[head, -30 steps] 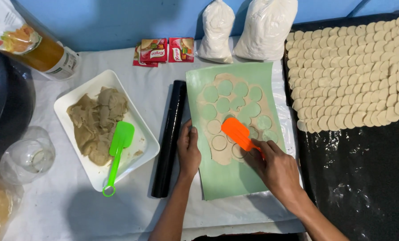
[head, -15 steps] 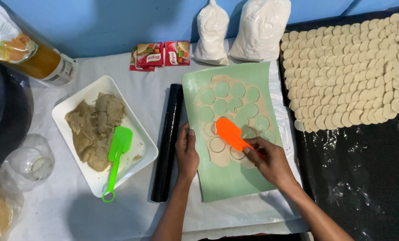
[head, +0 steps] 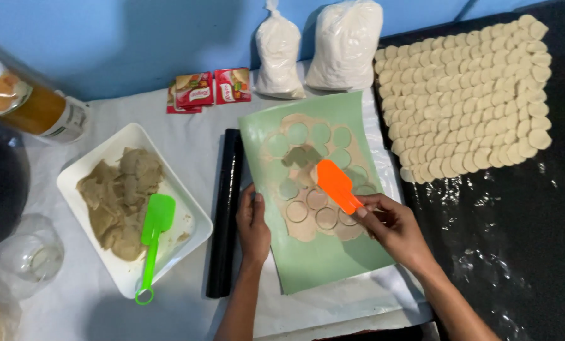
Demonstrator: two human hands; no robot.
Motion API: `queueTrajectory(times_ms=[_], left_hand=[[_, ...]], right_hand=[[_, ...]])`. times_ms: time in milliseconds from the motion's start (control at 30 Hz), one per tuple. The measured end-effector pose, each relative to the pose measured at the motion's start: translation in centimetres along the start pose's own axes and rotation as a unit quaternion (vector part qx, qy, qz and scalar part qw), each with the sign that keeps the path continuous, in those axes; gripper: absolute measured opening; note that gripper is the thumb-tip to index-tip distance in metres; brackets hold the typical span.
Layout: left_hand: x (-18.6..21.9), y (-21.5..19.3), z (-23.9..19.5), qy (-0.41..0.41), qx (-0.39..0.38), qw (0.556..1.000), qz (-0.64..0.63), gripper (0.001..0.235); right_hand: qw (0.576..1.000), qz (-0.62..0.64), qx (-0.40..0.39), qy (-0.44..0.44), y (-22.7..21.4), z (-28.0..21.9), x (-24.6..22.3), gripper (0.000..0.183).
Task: Transferring dough cutouts to a tray and rolling out more dough on a prep surface.
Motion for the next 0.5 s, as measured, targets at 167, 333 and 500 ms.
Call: queueTrajectory(times_ms=[167, 333, 500], left_hand=[[-0.8, 0.1, -1.2, -0.011, -0.004, 0.997, -0.078, 0.03], [-1.5, 0.2, -4.4, -0.117, 0.035, 0.982, -0.145, 0.031], [-1.5, 0.7, -7.5, -0.211, 0.085, 0.959, -0.168, 0.03]], right_hand=[[0.989, -0.036, 0.127, -0.068, -7.5, -3.4, 0.9, 0.023], [0.957, -0.126, 0.261, 0.006, -12.5, -7.1, 0.6, 0.028], [0.942, -0.143, 0.302, 0.03, -14.7, -8.2, 2.1, 0.028]])
Point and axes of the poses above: each hand's wrist, its own z-axis towards the middle knuckle, its own y-axis out of the palm, x = y × z, the point moved 8 cm from there along z, towards the middle knuckle, and after that the axes turned 7 degrees about z, right-handed, at the moved point
